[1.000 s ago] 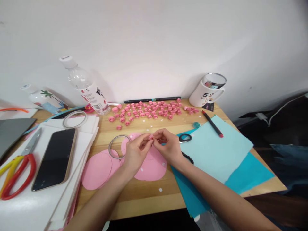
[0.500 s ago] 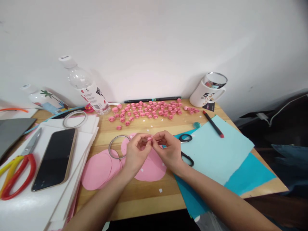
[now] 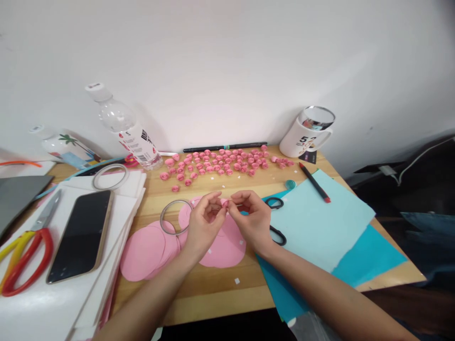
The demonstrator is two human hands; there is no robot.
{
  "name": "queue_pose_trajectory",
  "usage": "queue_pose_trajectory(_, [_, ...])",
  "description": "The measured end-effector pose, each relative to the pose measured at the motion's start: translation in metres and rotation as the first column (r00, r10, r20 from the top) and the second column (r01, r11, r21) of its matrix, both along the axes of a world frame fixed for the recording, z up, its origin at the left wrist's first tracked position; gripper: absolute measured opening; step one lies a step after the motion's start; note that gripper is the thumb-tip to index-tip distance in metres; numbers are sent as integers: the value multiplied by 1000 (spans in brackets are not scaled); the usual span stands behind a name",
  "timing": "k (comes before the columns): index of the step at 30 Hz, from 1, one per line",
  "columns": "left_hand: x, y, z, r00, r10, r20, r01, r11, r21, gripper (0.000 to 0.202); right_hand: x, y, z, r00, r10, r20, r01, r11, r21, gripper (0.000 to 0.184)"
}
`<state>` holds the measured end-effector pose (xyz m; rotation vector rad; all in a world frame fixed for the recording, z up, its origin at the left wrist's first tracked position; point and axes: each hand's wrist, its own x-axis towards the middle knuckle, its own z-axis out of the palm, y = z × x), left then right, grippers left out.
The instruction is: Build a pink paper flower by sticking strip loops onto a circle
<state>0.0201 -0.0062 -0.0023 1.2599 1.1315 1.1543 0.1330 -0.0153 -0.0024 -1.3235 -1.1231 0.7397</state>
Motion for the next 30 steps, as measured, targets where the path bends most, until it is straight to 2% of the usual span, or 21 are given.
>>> queue_pose_trajectory(5, [1, -1, 0, 1000, -1, 17, 1, 1000, 1, 30, 0, 0, 2, 1000, -5, -27, 4, 999, -50, 10])
queue_pose_trajectory(11, [1, -3, 9, 988, 110, -104, -109, 994, 17, 19, -4, -5, 2, 1000, 17, 7, -17, 999, -35, 7])
queue_pose_trajectory(15, [1, -4, 14, 983, 131, -129, -126, 991, 44, 19, -5, -5, 2, 1000, 1, 22, -1, 1000, -12, 5])
queue_pose_trajectory(19, [1, -5, 13, 981, 131, -144, -130, 991, 20, 21, -6, -5, 2, 1000, 14, 8, -13, 1000, -6, 5])
queue_pose_trajectory(25, [-2, -5, 5, 965, 137, -222, -92, 976, 200, 20, -5, -3, 1, 997, 58, 53, -58, 998, 4, 4])
queue_pose_trajectory(30, [-12, 1, 9, 940, 167, -299, -84, 959, 270, 20, 0, 2, -5, 989, 130, 65, -133, 990, 41, 8])
